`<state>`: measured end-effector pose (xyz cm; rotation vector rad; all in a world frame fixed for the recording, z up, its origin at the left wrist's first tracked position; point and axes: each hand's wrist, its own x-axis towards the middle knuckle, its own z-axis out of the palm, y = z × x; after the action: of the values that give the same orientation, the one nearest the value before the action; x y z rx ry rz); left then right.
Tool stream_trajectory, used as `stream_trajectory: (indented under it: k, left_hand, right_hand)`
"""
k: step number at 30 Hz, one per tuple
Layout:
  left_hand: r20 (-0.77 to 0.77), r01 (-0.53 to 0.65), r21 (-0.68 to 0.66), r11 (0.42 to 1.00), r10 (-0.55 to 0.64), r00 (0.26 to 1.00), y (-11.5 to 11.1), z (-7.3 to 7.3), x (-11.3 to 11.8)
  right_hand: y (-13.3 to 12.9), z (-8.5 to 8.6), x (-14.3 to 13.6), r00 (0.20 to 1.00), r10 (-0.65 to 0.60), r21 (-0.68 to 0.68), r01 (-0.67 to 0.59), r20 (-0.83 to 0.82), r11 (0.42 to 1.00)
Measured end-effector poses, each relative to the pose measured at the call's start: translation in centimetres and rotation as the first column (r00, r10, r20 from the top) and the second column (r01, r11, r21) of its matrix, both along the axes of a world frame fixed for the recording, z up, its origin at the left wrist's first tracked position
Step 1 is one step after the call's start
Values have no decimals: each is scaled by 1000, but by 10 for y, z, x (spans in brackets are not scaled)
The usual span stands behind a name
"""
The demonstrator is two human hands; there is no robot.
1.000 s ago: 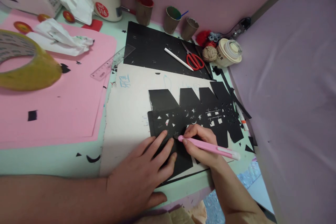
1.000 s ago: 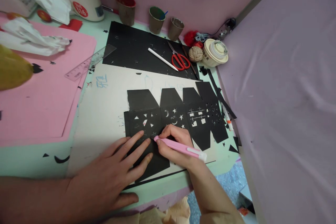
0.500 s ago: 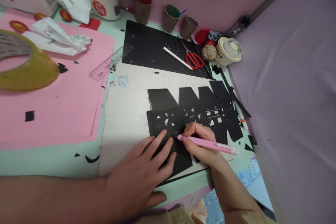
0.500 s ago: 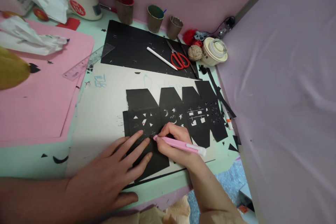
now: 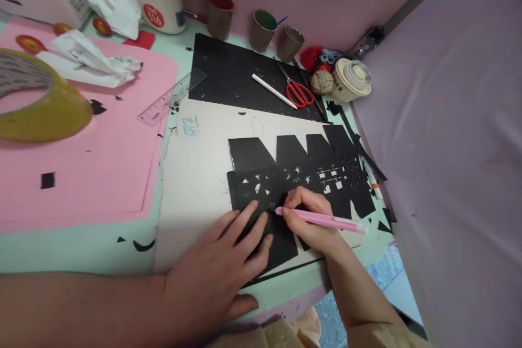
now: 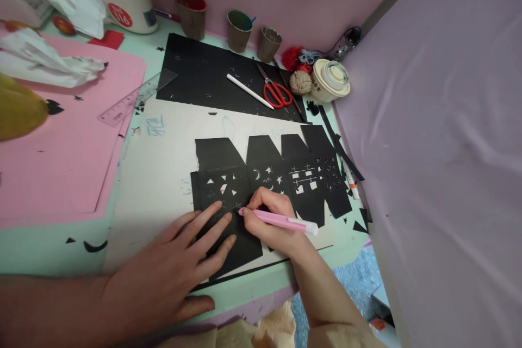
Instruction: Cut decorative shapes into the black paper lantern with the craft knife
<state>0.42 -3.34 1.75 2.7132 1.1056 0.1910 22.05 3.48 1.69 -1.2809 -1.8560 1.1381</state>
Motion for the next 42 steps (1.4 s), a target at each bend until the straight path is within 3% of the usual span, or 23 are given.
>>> stream_trajectory:
  k: [6, 10, 42]
  left_hand:
    - [41, 61, 22, 998, -62, 997, 3, -3, -4]
    - [13, 5, 4, 1000, -5, 1000, 1, 0, -1]
    - [11, 1, 0, 1000, -1, 1000, 1, 1, 0]
  right_hand:
    - [0, -1, 0, 1000, -4, 5, 4, -19, 1000]
    - [0, -2, 0, 1000, -8, 17, 8, -24, 1000]
    - [0, -3, 2, 1000, 0, 17, 0, -24, 1000]
